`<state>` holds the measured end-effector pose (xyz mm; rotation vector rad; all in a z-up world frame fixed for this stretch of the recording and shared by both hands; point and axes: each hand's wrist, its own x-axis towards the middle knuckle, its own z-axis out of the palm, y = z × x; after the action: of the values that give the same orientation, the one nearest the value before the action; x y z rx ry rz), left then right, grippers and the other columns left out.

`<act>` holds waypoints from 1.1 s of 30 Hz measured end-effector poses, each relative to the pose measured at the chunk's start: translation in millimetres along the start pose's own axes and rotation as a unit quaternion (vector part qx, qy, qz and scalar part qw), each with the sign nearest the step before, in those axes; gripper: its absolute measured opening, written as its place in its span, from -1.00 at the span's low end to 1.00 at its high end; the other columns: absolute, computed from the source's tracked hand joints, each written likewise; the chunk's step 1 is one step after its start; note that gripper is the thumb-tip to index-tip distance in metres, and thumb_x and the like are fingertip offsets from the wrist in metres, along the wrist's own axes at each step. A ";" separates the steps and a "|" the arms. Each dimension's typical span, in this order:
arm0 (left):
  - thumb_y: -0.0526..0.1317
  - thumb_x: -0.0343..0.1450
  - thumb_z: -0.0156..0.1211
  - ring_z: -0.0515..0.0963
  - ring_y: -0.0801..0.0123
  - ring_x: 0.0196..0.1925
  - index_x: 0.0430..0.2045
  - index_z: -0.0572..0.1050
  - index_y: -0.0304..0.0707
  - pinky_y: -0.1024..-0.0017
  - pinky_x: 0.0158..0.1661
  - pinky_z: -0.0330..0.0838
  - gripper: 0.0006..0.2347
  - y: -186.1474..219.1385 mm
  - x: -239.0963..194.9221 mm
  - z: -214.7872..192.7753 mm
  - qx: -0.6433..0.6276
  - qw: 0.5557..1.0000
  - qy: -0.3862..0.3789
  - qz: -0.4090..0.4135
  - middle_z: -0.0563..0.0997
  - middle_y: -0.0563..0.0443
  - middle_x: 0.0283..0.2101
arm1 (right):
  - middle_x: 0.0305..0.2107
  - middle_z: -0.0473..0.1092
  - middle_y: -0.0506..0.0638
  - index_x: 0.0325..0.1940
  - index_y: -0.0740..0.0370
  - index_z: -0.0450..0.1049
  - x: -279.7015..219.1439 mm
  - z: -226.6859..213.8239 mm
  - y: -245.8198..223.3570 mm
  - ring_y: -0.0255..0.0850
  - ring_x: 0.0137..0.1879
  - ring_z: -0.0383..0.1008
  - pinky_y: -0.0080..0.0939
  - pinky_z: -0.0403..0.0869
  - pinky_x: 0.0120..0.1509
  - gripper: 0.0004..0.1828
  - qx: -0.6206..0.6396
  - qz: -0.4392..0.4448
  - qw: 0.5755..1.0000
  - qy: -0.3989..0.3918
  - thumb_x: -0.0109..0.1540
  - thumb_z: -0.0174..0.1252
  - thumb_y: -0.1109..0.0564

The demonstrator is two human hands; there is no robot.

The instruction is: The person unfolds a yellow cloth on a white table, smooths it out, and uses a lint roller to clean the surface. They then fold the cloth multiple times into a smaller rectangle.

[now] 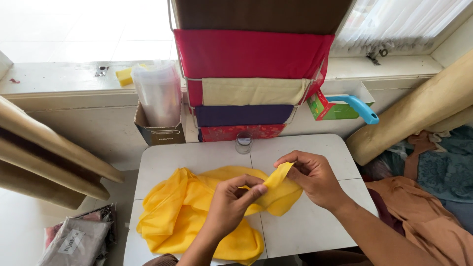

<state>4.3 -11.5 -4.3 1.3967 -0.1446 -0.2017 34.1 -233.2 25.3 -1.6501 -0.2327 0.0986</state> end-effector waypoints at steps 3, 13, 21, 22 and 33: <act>-0.22 0.44 0.30 0.36 0.55 -0.49 -0.46 0.67 -0.33 0.56 -0.43 0.28 -0.84 0.8 1.0 -3.2 -0.021 0.999 0.045 -0.003 0.51 0.16 -0.53 | -0.32 0.58 0.08 -0.19 0.34 0.64 -0.9 -2.8 2.1 -0.23 -0.24 0.53 -0.29 0.47 -0.20 -0.77 0.020 -0.022 0.999 -0.017 0.24 0.27 0.09; -0.30 0.42 0.32 0.46 0.60 -0.52 -0.30 0.57 -0.30 0.57 -0.50 0.30 -0.92 -4.8 -2.9 3.2 -0.134 0.988 -0.060 -0.044 0.54 0.13 -0.40 | -0.37 0.61 0.03 -0.21 0.31 0.67 -1.7 7.2 -3.6 -0.30 -0.30 0.53 -0.36 0.44 -0.23 -0.81 -0.033 -0.025 0.999 0.031 0.25 0.26 0.13; -0.28 0.40 0.36 0.52 0.54 -0.42 -0.46 0.65 -0.32 0.53 -0.37 0.43 -0.91 -14.2 4.7 -0.1 -0.084 0.996 0.024 -0.004 0.61 0.13 -0.46 | -0.28 0.58 0.07 -0.13 0.35 0.65 -1.3 5.2 4.2 -0.26 -0.21 0.52 -0.35 0.44 -0.17 -0.69 0.012 -0.056 0.997 0.051 0.27 0.23 0.02; -0.28 0.40 0.36 0.52 0.54 -0.42 -0.46 0.65 -0.32 0.53 -0.37 0.43 -0.91 -14.5 5.4 -1.6 -0.083 0.996 0.024 -0.003 0.61 0.13 -0.46 | -0.28 0.58 0.07 -0.13 0.35 0.65 -1.1 6.8 0.8 -0.26 -0.21 0.52 -0.35 0.44 -0.17 -0.69 0.011 -0.058 0.997 0.050 0.27 0.23 0.02; -0.22 0.43 0.26 0.65 0.34 0.01 -0.43 0.65 -0.26 0.42 0.09 0.44 -0.88 -5.6 1.7 1.3 0.065 0.976 0.099 0.182 0.69 0.04 -0.27 | -0.49 0.40 -0.05 -0.16 0.38 0.65 -4.9 4.9 -9.3 -0.36 -0.44 0.28 -0.37 0.24 -0.41 -0.84 0.000 -0.093 0.995 0.046 0.24 0.19 0.31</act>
<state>5.3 -14.0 -9.7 1.4858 -0.2471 0.2553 27.4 -228.7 33.7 -1.6199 -0.3152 -0.1181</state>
